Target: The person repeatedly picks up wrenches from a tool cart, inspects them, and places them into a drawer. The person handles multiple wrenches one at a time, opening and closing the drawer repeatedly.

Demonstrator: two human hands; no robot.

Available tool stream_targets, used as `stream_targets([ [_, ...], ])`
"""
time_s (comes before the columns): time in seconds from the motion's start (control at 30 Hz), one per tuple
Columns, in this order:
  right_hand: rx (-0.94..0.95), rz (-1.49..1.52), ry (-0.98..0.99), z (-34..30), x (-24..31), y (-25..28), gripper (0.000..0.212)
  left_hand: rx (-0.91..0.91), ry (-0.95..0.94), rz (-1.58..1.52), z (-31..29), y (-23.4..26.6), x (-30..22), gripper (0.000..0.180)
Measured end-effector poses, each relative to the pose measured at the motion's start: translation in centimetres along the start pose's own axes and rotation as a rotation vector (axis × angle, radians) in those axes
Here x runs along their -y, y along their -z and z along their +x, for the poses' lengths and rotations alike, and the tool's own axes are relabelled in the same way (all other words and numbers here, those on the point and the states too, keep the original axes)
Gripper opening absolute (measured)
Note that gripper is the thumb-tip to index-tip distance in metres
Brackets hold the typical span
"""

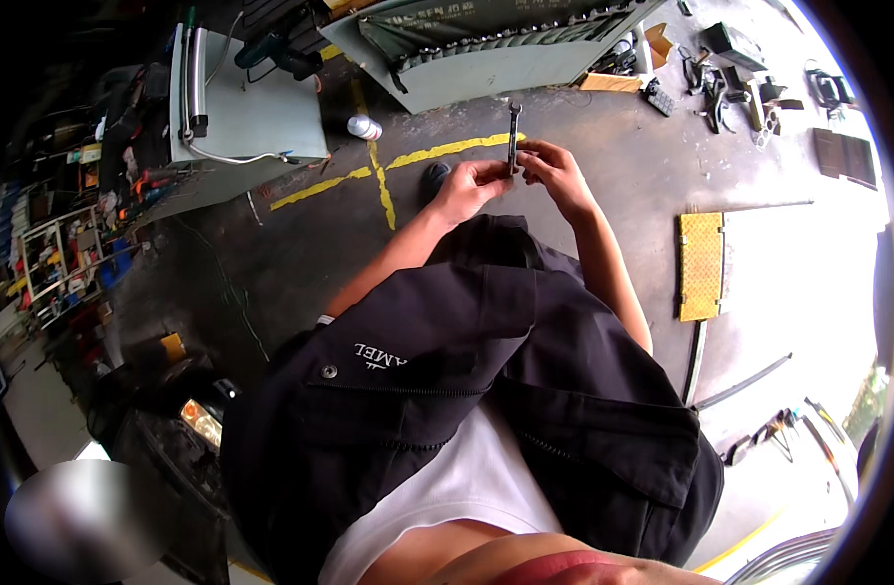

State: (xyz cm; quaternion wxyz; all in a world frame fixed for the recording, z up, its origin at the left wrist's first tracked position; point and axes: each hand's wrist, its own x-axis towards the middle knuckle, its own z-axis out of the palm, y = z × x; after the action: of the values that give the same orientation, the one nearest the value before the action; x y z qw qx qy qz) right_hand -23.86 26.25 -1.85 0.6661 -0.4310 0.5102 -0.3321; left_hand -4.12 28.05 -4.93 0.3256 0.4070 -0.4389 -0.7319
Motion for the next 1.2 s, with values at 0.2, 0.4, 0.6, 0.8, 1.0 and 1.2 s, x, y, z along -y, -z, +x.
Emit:
stream_targets([
  [0.2,0.074,0.053,0.058,-4.8,-3.4,-0.3,0.028,-0.114,-0.058,-0.055,-3.6,-3.4,3.2,0.02],
  [0.4,0.103,0.054,0.108,-7.2,-5.5,-0.4,0.026,-0.161,-0.14,-0.101,-5.5,-5.4,5.0,0.02],
  [0.6,0.067,0.04,0.13,-8.6,-5.8,0.3,0.025,-0.224,-0.208,-0.134,-5.5,-7.1,6.0,0.017],
  [0.8,0.062,0.028,0.128,-8.8,-6.4,0.8,0.023,-0.249,-0.22,-0.03,-5.5,-7.8,5.8,0.015],
  [1.0,0.072,-0.006,0.15,-8.5,-6.0,0.4,0.022,-0.283,-0.237,-0.015,-5.4,-7.5,5.9,0.013],
  [1.2,0.069,-0.006,0.165,-8.2,-6.1,0.6,0.02,-0.269,-0.196,0.034,-5.3,-7.9,5.0,0.014],
])
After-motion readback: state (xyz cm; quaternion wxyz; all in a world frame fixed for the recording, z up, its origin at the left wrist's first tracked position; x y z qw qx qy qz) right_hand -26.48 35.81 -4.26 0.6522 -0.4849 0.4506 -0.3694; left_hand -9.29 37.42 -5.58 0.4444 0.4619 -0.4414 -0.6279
